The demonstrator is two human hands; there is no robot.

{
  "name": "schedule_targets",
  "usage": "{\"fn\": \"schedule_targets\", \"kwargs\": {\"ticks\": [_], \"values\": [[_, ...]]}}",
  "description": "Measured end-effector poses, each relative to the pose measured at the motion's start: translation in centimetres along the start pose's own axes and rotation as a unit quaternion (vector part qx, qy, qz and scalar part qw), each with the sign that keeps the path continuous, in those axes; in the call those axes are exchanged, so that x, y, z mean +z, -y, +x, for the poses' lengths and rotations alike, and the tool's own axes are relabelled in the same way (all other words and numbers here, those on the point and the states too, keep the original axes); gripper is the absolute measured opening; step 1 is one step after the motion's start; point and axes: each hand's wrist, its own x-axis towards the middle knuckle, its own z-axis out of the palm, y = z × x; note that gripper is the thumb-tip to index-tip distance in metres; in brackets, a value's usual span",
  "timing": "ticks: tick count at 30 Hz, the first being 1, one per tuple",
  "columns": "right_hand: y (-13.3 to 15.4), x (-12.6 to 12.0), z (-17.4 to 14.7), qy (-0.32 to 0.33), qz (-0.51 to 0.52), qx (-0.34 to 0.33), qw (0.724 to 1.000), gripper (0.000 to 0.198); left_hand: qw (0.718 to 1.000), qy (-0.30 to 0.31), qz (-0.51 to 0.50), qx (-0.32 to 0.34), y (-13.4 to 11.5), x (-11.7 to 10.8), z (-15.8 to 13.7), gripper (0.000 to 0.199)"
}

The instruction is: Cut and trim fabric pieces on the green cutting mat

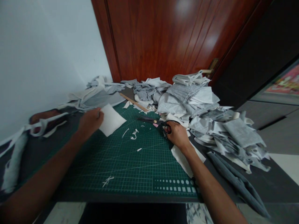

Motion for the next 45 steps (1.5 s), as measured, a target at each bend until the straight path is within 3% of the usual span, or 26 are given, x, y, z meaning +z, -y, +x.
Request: {"fn": "schedule_targets", "kwargs": {"ticks": [3,6,12,20,28,39,45], "values": [[0.0,0.2,-0.1,0.001,0.002,-0.004,1.000,0.029,0.995,-0.061,0.038,-0.070,1.0,-1.5,-0.6,0.037],[0.2,0.3,-0.1,0.003,0.014,-0.008,1.000,0.030,0.993,-0.091,0.016,-0.077,1.8,-1.6,-0.8,0.048],[0.3,0.4,0.0,0.005,0.019,-0.008,1.000,0.032,0.998,-0.058,-0.025,0.028,1.7,1.6,0.0,0.050],[1.1,0.1,-0.1,0.047,0.015,0.009,0.999,0.033,0.995,-0.020,-0.072,0.062,3.2,5.4,1.3,0.058],[2.1,0.1,-0.1,0.090,0.027,0.002,0.996,0.022,0.991,-0.001,-0.103,0.081,2.8,5.7,1.6,0.058],[2.6,-0.1,0.0,0.100,0.056,0.005,0.993,0.017,0.962,0.035,-0.184,0.198,2.4,5.6,1.8,0.056],[2.6,0.3,0.1,0.106,0.078,0.005,0.991,0.016,0.957,0.054,-0.195,0.210,2.5,5.7,1.4,0.057]]}}
